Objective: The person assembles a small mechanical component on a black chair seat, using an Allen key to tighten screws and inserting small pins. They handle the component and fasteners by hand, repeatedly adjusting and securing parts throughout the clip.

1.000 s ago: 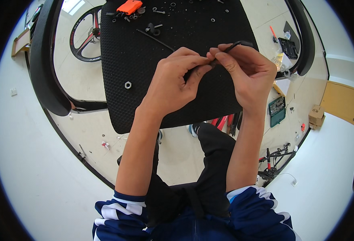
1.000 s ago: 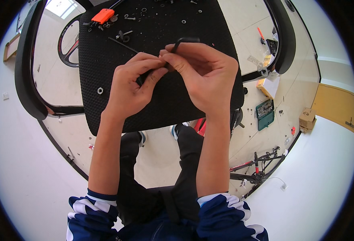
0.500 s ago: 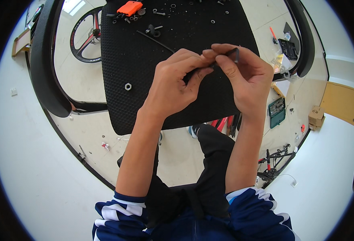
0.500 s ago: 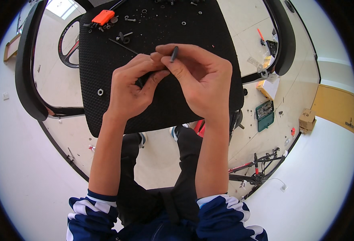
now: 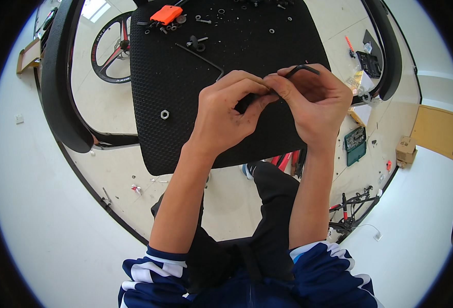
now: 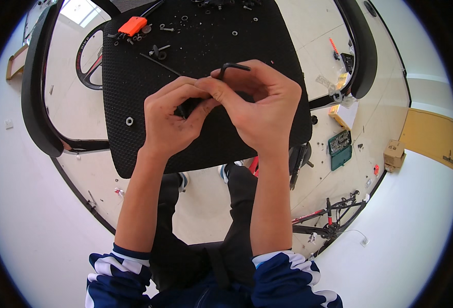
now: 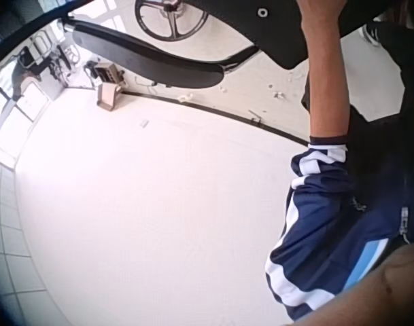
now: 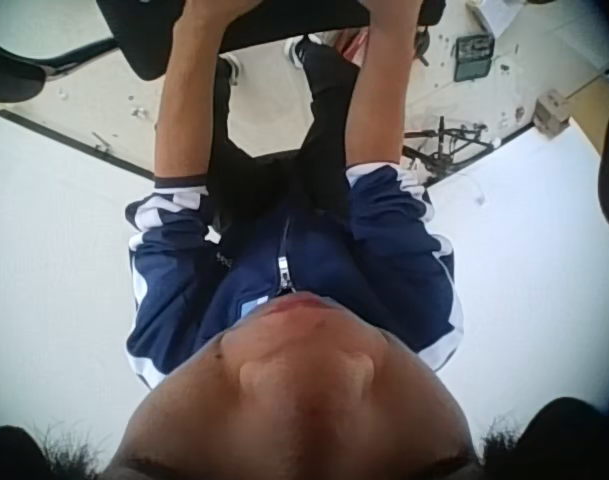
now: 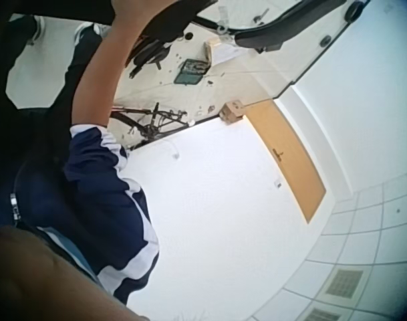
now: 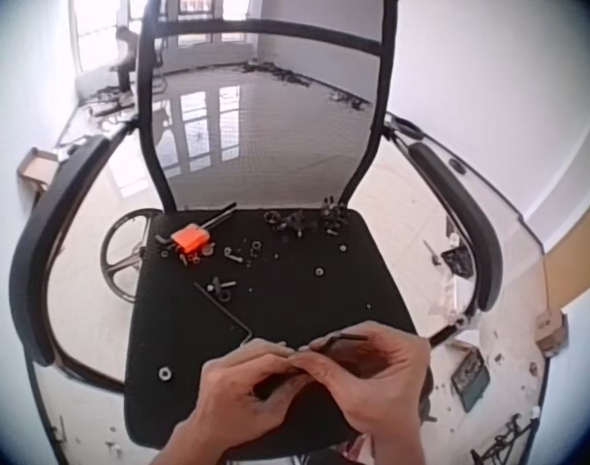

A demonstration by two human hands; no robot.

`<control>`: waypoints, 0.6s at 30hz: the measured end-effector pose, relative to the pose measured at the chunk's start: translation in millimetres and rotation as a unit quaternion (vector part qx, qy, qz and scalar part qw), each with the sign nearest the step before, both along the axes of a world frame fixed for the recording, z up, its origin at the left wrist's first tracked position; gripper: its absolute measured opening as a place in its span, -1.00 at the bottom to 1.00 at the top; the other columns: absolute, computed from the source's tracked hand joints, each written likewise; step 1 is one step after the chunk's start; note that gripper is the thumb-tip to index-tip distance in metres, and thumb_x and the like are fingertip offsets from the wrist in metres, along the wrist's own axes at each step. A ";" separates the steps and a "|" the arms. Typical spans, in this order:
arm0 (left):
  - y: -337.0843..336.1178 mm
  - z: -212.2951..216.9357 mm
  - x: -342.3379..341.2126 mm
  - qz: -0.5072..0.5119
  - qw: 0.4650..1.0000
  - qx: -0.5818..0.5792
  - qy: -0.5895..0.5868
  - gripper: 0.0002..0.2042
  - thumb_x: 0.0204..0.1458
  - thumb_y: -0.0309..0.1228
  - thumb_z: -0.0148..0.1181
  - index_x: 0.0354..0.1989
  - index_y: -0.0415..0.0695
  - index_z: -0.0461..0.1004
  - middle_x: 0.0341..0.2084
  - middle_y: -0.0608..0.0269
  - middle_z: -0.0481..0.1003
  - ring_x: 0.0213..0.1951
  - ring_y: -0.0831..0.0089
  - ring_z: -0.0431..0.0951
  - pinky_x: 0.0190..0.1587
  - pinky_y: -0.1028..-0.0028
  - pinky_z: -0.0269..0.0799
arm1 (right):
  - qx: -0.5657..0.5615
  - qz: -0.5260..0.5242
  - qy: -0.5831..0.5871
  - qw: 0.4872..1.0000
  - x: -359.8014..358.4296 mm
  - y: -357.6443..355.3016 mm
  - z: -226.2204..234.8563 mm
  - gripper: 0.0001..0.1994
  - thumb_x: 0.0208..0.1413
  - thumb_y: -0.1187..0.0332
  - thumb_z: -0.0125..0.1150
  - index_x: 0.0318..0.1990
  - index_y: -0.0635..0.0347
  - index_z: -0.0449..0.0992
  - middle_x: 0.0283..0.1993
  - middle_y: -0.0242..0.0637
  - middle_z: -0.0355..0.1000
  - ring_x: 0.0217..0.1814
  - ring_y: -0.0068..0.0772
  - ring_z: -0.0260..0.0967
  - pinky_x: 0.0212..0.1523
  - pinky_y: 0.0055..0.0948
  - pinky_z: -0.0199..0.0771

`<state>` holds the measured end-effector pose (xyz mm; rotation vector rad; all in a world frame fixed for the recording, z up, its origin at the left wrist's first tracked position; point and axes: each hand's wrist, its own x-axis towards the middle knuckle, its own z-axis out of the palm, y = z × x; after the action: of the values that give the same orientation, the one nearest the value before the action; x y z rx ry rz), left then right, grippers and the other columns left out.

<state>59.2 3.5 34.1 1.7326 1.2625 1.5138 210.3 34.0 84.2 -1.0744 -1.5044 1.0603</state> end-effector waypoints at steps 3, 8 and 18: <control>-0.1 -1.0 -1.6 -0.001 1.000 -0.010 -0.013 -0.84 -0.17 -0.63 0.43 -0.37 -0.25 0.63 -0.39 0.18 0.61 -0.34 0.32 0.65 -0.31 0.47 0.56 | -0.024 0.030 0.058 0.998 -1.6 -1.5 1.0 -0.85 0.03 0.61 0.40 -0.22 0.39 0.64 -0.28 -0.16 0.63 -0.22 -0.42 0.63 -0.15 -0.51 0.64; 2.7 2.8 -5.9 -0.010 1.000 0.002 0.026 -0.75 -0.15 -0.65 0.44 -0.24 -0.25 0.61 -0.21 0.16 0.61 -0.19 0.38 0.64 -0.17 0.50 0.54 | -0.010 0.030 0.058 0.998 5.7 0.4 -1.2 -0.84 0.12 0.63 0.30 -0.14 0.45 0.62 -0.22 -0.09 0.63 -0.17 -0.34 0.63 -0.08 -0.42 0.67; -1.9 4.9 -19.5 -0.038 0.991 -0.127 -0.023 -0.54 -0.15 -0.57 0.51 0.01 -0.15 0.56 -0.10 0.24 0.58 -0.07 0.45 0.61 -0.07 0.45 0.57 | -0.002 0.013 0.165 0.986 -2.1 2.4 6.1 -0.82 0.16 0.58 0.29 -0.09 0.41 0.60 -0.21 -0.05 0.63 -0.16 -0.26 0.64 -0.08 -0.37 0.68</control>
<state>39.7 1.6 39.0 1.5549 1.2897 1.2807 208.2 36.4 90.4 -0.8349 -1.2523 1.1941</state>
